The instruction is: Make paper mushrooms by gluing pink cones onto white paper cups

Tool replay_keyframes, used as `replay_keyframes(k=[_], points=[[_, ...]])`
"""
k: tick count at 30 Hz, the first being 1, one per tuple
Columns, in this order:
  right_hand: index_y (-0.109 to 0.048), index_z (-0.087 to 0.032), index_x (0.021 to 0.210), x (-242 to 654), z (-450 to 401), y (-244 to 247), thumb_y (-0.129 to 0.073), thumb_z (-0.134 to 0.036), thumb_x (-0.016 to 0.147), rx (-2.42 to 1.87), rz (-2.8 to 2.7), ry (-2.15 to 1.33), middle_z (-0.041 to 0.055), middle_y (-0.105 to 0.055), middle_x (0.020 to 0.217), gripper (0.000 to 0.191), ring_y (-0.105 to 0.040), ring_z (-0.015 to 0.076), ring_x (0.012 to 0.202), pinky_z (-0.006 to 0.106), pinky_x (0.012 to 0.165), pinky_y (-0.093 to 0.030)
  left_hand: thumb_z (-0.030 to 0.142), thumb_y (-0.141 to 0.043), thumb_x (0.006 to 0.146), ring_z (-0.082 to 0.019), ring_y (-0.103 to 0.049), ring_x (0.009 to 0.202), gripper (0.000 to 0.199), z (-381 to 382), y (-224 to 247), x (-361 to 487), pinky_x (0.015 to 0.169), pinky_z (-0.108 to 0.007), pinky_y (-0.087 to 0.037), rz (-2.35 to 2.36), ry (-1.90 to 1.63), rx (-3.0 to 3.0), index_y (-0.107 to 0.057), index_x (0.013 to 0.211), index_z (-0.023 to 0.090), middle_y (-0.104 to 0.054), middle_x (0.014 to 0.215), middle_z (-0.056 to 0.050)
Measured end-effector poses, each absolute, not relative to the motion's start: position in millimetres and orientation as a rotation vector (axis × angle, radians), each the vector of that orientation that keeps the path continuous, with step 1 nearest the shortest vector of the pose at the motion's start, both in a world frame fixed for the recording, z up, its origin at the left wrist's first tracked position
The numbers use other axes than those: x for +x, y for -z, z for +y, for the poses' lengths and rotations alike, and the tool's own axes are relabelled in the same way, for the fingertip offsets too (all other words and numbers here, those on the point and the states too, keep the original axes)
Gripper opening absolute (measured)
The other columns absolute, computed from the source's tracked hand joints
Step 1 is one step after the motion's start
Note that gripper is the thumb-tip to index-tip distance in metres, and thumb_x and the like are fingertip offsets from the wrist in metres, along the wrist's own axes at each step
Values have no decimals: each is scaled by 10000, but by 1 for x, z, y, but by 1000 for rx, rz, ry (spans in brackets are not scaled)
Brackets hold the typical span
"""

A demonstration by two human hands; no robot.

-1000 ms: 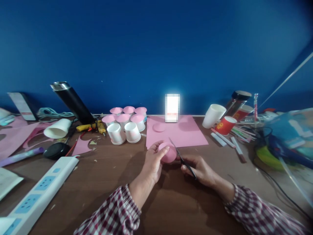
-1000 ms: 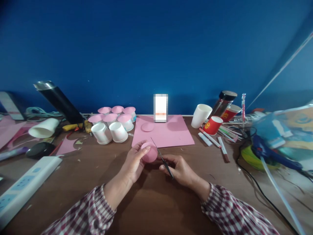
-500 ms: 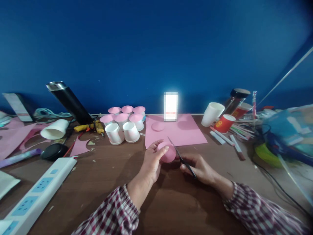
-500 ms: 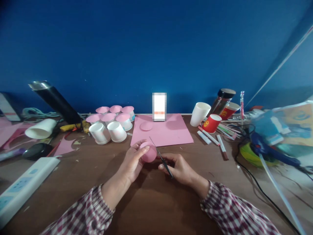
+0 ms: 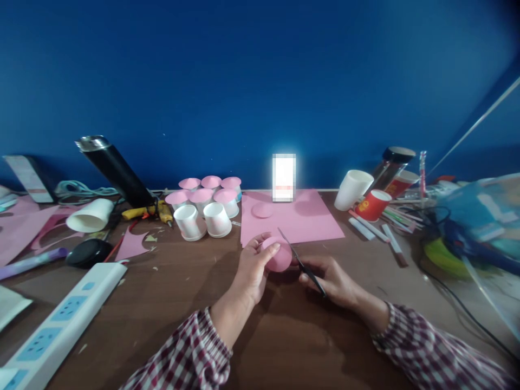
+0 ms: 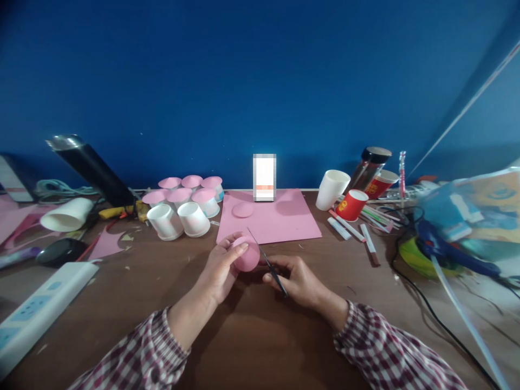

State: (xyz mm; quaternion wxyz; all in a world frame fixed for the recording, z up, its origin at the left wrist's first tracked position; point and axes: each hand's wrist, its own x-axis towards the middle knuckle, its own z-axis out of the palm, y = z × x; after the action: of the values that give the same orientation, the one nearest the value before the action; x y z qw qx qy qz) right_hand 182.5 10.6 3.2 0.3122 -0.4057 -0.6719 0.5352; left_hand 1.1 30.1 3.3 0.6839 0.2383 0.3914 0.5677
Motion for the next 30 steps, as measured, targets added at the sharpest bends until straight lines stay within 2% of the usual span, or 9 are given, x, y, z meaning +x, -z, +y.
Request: replay_keyframes(k=[4, 9, 14, 18, 23, 30], points=[[-617, -113, 1194, 182, 11, -4, -603, -424, 824, -1068, -1786, -1422, 98, -686, 933, 484, -596, 183, 768, 243, 608, -471, 217, -798, 602, -96, -602, 649, 540, 31, -4, 1, 625, -216, -476, 884, -1267, 539, -531, 1067, 149, -651, 811, -23], [-624, -112, 1184, 183, 11, -3, -629, -423, 803, -1100, -1767, -1407, 89, -690, 875, 492, -598, 180, 734, 236, 571, -470, 237, -809, 582, -112, -610, 662, 549, 31, -3, 0, 642, -233, -476, 874, -1271, 543, -539, 1053, 154, -656, 813, -26], [-632, -100, 1170, 183, 10, 0, -630, -428, 802, -1107, -1772, -1395, 93, -692, 880, 493, -601, 180, 738, 251, 613, -484, 240, -806, 586, -103, -603, 653, 535, 31, -3, 0, 631, -223, -465, 881, -1276, 555, -540, 1043, 159, -649, 818, -16], [-623, -104, 1184, 183, 11, 0, -633, -435, 799, -1118, -1761, -1403, 84, -696, 823, 508, -605, 176, 708, 233, 558, -482, 241, -804, 589, -105, -604, 663, 539, 32, -2, -1, 631, -221, -464, 890, -1273, 564, -538, 1051, 158, -651, 840, -22], [-646, -111, 1154, 183, 10, 0, -654, -446, 774, -1123, -1757, -1393, 110, -708, 921, 507, -630, 209, 786, 264, 619, -517, 245, -808, 583, -104, -601, 670, 534, 32, -2, -1, 642, -223, -460, 889, -1284, 559, -544, 1038, 154, -651, 838, -23], [-626, -129, 1187, 185, 10, 4, -650, -407, 789, -1122, -1751, -1421, 101, -704, 948, 486, -631, 198, 772, 234, 557, -512, 278, -795, 604, -113, -600, 672, 507, 32, -3, -1, 642, -233, -455, 909, -1277, 576, -549, 1031, 160, -651, 828, -22]])
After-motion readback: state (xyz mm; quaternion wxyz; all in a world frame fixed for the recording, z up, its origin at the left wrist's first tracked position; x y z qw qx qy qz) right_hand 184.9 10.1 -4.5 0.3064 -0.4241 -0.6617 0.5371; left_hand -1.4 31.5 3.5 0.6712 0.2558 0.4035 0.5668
